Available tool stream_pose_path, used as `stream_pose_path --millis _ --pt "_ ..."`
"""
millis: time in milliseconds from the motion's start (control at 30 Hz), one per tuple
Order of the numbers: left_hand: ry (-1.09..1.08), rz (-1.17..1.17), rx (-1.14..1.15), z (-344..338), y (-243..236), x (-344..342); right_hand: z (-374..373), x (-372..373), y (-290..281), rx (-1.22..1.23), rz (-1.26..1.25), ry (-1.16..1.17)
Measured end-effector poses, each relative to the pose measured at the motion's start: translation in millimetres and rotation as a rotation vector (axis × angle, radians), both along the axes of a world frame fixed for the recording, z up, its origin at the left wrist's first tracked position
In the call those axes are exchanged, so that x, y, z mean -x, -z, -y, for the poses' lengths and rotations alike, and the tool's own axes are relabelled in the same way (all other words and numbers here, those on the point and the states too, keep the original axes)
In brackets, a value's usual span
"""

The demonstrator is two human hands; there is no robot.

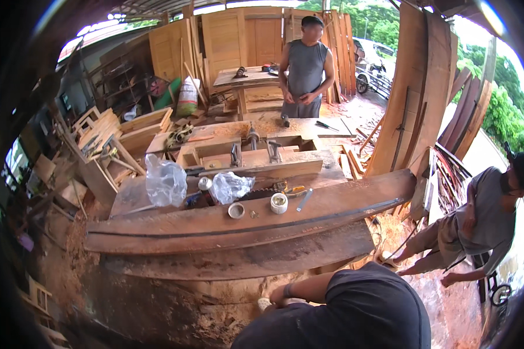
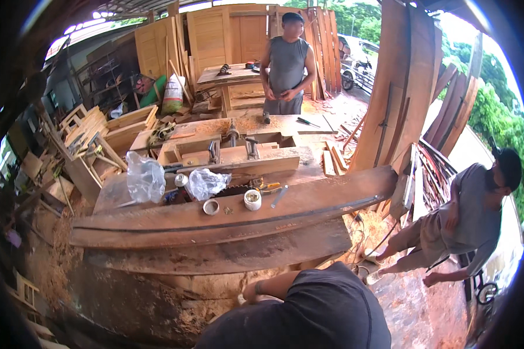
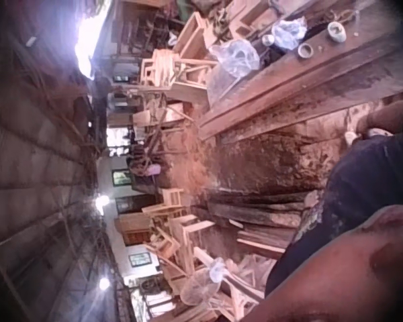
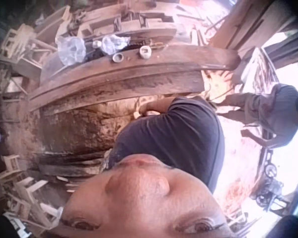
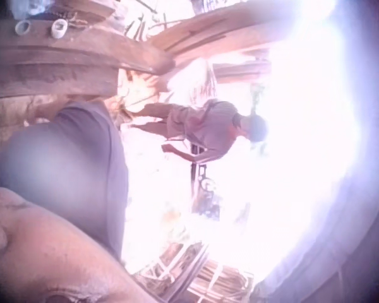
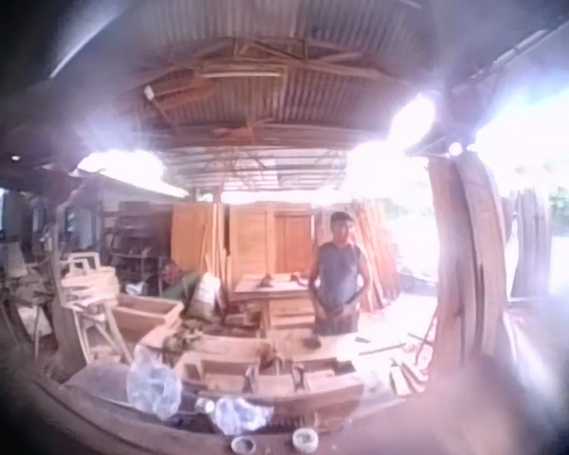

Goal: The person scoops wood filler from a can onto plastic spreaders with a putty knife and applies the filler onto a wooden chair.

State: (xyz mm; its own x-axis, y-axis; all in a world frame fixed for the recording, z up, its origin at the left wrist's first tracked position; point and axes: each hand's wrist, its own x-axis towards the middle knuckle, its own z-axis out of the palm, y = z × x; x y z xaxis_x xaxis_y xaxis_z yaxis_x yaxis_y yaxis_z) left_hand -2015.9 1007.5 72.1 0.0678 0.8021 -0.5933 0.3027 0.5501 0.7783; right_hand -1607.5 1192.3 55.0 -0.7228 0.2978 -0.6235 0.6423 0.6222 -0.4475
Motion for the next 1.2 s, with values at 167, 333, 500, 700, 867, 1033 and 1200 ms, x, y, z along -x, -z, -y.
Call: stream_pose_path --millis 167,333,500,700,867,1033,1200 --pt "0.078 0.018 0.024 -59.1 -12.4 28.0 -38.1 48.9 14.1 -0.062 0.036 -0.043" --pt "0.143 0.012 0.023 -110.3 -28.1 72.1 -67.2 87.1 19.7 0.102 -0.255 -0.111" --pt "0.156 -0.005 0.053 -133.7 -30.1 140.1 -72.8 137.0 0.6 0.359 -0.319 0.131" --pt "0.186 -0.025 0.085 -157.4 -2.1 243.4 -74.5 179.8 1.0 0.198 -0.231 0.498" --pt "0.228 -0.02 0.079 -173.1 6.0 336.6 -65.2 229.1 29.5 -0.021 -0.178 0.529" --pt "0.247 0.006 0.065 -183.9 15.2 424.3 -68.0 285.4 40.3 0.024 -0.004 0.484" --pt "0.259 0.062 0.091 -174.5 30.7 486.8 -70.2 344.7 -11.0 0.035 0.05 0.572"
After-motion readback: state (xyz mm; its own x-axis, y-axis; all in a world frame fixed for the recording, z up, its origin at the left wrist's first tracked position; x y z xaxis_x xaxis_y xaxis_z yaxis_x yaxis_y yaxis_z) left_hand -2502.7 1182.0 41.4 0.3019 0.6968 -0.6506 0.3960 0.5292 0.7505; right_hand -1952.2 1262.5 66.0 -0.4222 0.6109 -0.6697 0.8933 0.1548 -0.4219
